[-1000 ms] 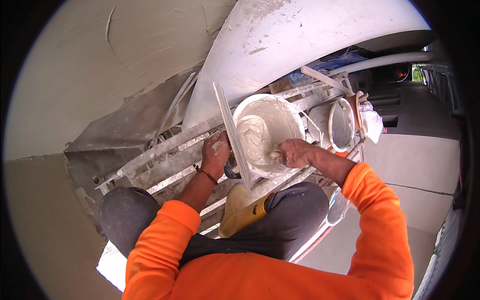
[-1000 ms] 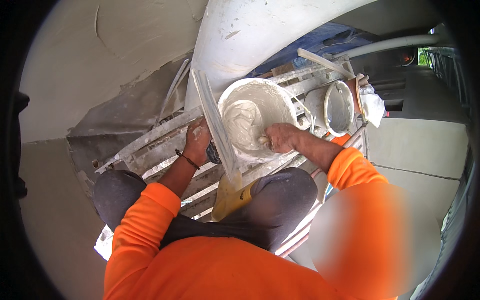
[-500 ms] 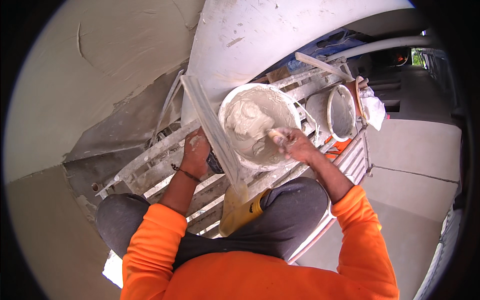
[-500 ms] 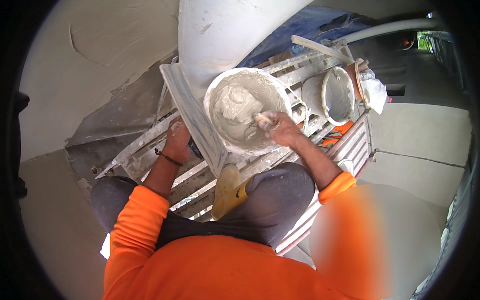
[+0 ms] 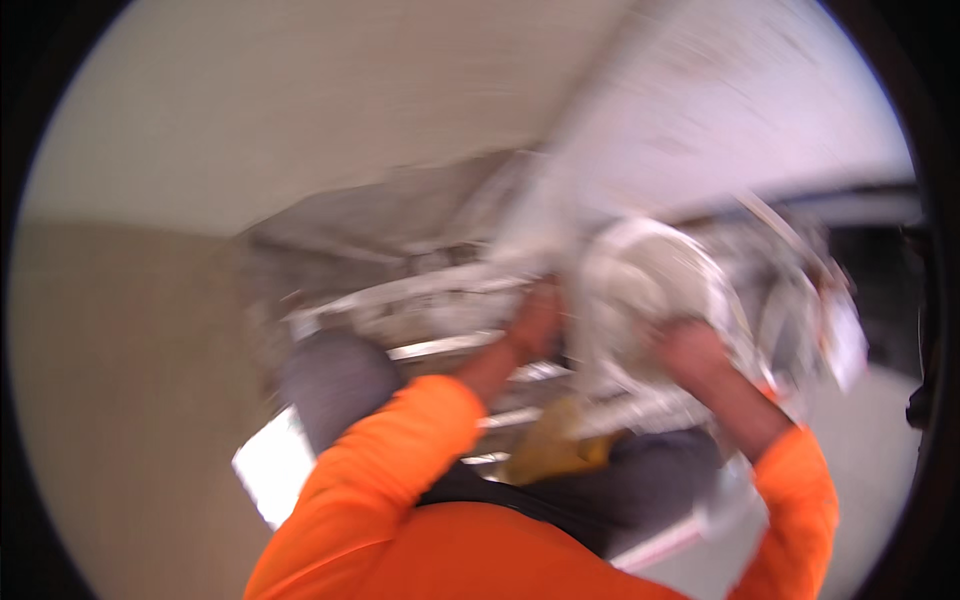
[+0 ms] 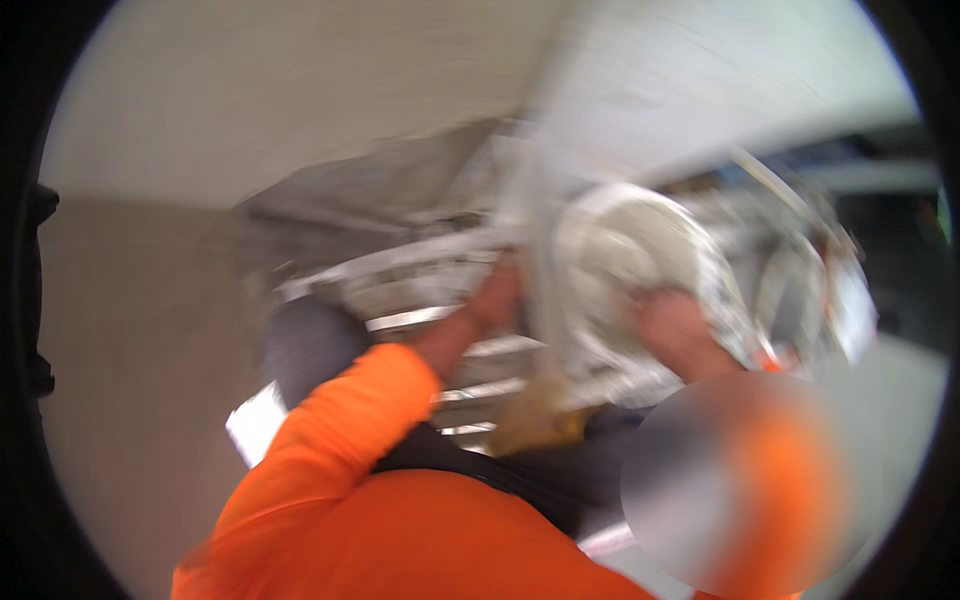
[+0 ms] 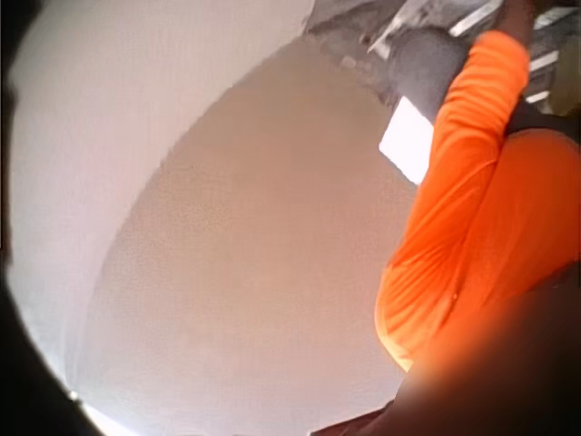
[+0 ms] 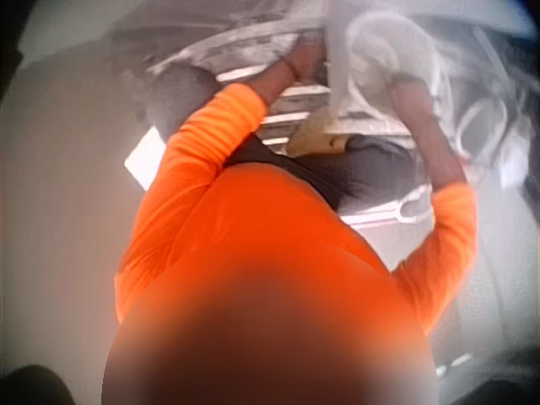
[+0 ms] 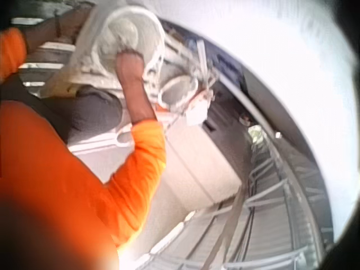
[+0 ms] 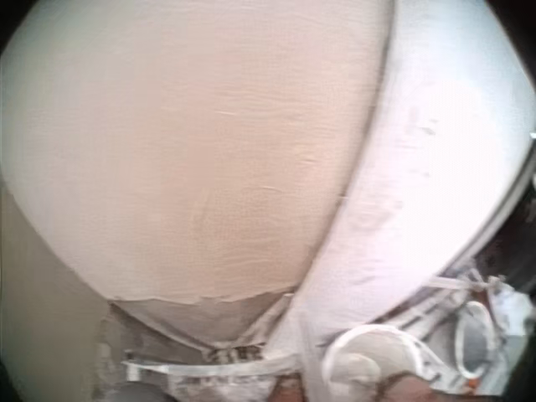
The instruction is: The person applies plaster to a wall using a trowel and hawk, repeatedly scooping material from a bucket and smoothing it onto the surface. The person works on a scaffold, moving along the wall to cover different sections.
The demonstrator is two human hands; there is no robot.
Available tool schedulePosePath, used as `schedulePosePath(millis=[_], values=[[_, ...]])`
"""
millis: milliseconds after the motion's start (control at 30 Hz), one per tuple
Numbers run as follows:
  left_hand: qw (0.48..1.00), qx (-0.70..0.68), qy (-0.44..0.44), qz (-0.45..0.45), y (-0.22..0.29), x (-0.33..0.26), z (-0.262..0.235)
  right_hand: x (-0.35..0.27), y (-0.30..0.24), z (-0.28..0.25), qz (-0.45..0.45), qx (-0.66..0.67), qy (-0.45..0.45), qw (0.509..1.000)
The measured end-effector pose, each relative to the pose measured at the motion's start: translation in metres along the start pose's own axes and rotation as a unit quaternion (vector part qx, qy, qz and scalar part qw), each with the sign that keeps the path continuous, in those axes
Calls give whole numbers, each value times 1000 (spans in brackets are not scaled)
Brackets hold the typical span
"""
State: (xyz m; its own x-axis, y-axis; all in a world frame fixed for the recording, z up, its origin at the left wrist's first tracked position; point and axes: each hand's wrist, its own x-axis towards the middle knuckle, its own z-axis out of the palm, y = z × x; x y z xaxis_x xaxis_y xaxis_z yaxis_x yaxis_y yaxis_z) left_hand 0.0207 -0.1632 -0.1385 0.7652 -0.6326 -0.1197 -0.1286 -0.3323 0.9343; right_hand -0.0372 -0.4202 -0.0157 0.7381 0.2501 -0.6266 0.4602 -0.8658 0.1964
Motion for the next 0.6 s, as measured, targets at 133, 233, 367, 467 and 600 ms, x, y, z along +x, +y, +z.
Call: schedulePosePath(millis=[133,233,367,467,600], values=[[979,-179,52,-77,24,17,24,-32,47,-27,21,-113,95,989],[918,-324,111,-201,22,15,28,-3,30,-22,-20,-241,342,908],[916,-276,151,-249,18,-8,19,25,-51,6,-15,-233,80,969],[931,-216,202,-213,23,-14,15,-12,-64,9,-78,-223,67,969],[920,-278,208,-180,24,-12,14,-59,-14,-19,-105,-116,11,988]])
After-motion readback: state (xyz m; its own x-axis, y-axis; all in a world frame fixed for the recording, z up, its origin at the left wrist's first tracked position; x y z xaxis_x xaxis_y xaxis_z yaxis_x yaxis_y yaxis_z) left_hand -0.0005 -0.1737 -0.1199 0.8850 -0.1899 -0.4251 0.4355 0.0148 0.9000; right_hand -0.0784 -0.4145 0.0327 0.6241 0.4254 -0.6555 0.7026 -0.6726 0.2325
